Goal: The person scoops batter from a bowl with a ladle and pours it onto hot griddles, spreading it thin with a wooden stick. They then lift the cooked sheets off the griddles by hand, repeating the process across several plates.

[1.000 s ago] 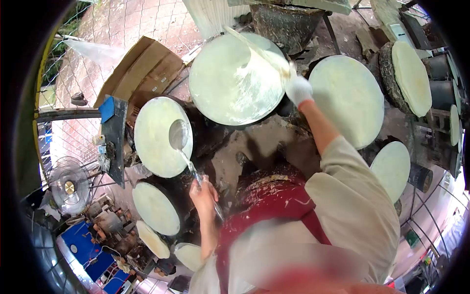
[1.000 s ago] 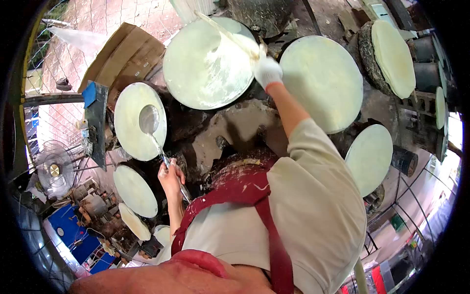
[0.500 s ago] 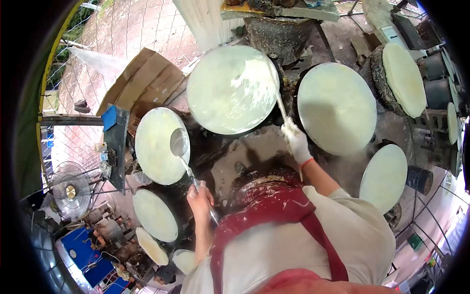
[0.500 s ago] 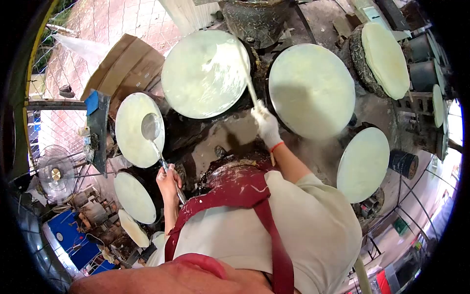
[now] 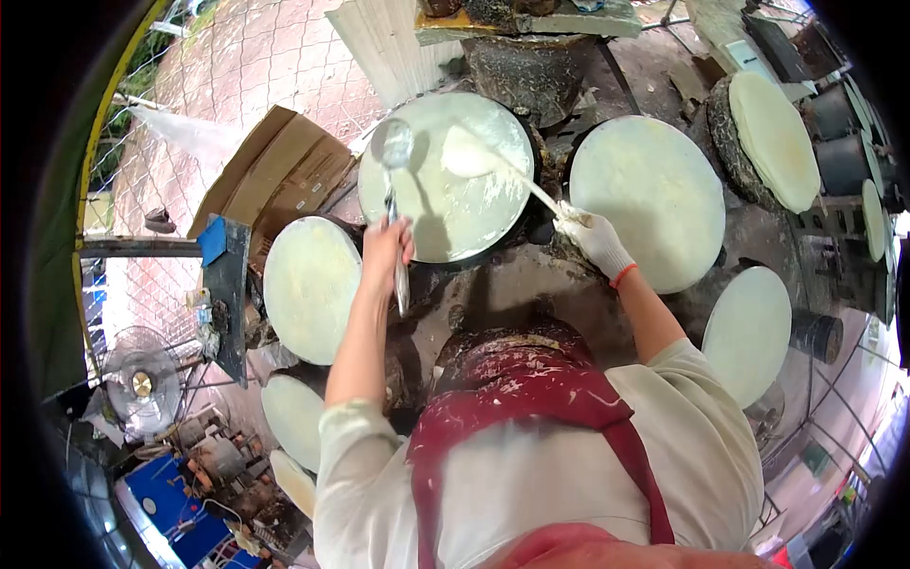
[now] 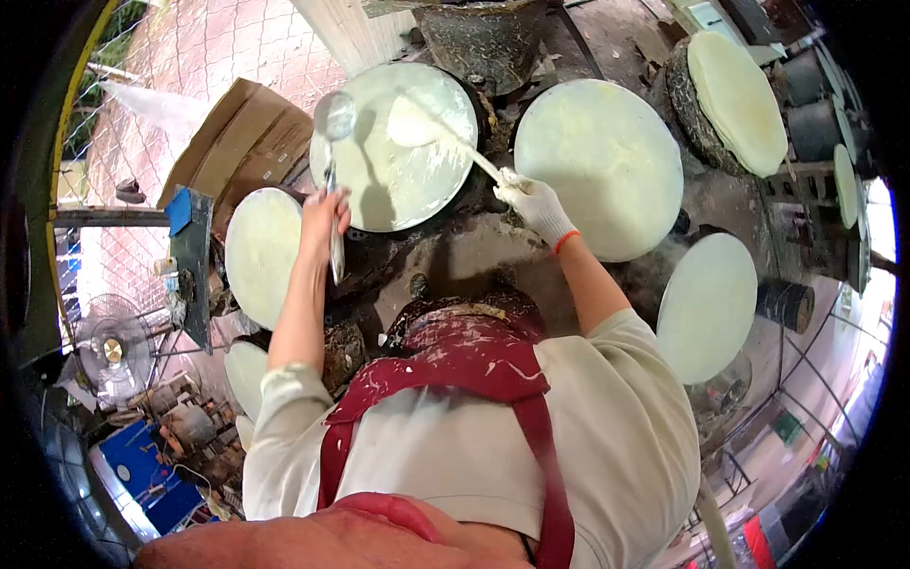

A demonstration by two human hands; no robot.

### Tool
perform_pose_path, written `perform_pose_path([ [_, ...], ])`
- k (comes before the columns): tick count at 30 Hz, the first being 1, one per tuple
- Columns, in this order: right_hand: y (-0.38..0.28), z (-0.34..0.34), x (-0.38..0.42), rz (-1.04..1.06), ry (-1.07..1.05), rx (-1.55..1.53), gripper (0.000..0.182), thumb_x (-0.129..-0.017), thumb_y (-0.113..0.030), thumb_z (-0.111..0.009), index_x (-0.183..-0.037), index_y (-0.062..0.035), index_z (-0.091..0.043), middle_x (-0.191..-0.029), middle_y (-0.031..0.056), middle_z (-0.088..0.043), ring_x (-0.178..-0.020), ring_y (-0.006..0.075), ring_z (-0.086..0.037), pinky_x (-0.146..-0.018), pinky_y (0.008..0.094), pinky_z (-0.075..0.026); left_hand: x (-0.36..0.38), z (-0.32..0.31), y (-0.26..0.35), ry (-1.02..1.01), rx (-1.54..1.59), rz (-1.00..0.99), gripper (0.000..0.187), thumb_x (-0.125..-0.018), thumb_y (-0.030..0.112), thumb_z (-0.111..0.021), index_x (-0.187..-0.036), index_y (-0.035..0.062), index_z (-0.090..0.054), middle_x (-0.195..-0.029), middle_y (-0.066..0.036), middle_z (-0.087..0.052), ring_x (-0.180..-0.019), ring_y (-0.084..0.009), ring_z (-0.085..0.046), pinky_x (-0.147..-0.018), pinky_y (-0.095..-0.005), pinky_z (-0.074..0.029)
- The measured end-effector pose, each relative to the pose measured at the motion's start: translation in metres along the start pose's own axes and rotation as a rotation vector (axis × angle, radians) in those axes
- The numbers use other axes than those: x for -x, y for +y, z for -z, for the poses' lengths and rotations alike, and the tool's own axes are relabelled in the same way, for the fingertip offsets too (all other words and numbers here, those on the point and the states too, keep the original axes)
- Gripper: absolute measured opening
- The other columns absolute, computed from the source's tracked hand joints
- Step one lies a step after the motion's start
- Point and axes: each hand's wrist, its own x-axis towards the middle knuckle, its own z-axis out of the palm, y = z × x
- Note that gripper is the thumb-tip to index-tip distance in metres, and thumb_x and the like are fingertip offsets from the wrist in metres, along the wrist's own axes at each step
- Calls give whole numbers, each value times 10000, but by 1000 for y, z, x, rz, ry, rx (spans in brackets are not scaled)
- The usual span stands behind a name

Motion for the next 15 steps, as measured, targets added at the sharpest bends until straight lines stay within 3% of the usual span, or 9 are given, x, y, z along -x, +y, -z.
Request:
perform_pose_path([
  [1,4,-3,2,22,69,50,430,-890,-151,-672,-1261,47,-577,-1212,40,-617,-1017,74,-548,-894,231,-435,-30,0,0,-33,16,12,119,-939,107,-517,-904,-6,-538,-617,7,-421,-450,-96,-390,-408,-232,-298],
  [2,-17,-8,16,-136,-28,96,420,-890,-129,-664,-1243,78,-574,-1316,71,-557,-1120,86,-518,-965,238,-407,-58,0,-3,-66,28,27,167,-940,135,-518,-964,-27,-555,-629,11,-421,-456,-92,-388,-422,-226,-280],
  [5,16,-22,29,102,-4,-55,475,-873,-205,-689,-1262,42,-570,-1172,68,-647,-1016,106,-579,-907,251,-438,-114,-7,4,-235,-1,60,142,-930,133,-505,-886,6,-552,-620,8,-447,-461,-99,-404,-441,-244,-307],
  [6,3,-25,48,-34,41,-110,472,-883,-163,-676,-1279,57,-547,-1207,68,-627,-1100,110,-565,-953,249,-432,-126,-8,2,-271,23,76,150,-923,132,-504,-841,16,-552,-620,1,-468,-457,-104,-415,-434,-248,-315],
  [9,45,-60,76,141,373,-135,468,-886,-140,-672,-1288,59,-538,-1208,55,-615,-1123,109,-556,-963,243,-437,-130,-12,-4,-320,17,131,153,-899,93,-515,-775,6,-532,-617,-30,-488,-458,-114,-425,-414,-261,-317],
  [10,24,-85,95,-30,335,-293,483,-890,-138,-667,-1308,56,-523,-1218,82,-607,-1146,112,-534,-969,239,-429,-123,-11,-8,-330,3,158,149,-894,82,-519,-768,2,-526,-617,-38,-489,-459,-116,-425,-410,-264,-314],
  [12,50,-137,88,-93,280,-413,452,-885,-147,-672,-1273,52,-552,-1204,113,-611,-1080,132,-578,-956,227,-436,-97,-9,-12,-328,-9,216,98,-876,25,-516,-791,-19,-492,-629,-69,-481,-463,-120,-405,-395,-267,-301],
  [14,18,-179,90,-231,179,-520,338,-888,-206,-672,-1178,-42,-615,-906,25,-549,-735,89,-468,-655,215,-336,-68,-7,-19,-294,44,309,76,-906,46,-481,-844,2,-473,-630,-32,-457,-451,-108,-378,-420,-276,-309],
  [15,-1,-187,93,-299,138,-535,245,-895,-251,-666,-1112,-136,-655,-600,-75,-490,-385,35,-355,-347,201,-239,-58,-5,-22,-275,69,350,67,-921,56,-464,-871,12,-463,-630,-14,-446,-445,-102,-365,-432,-281,-313],
])
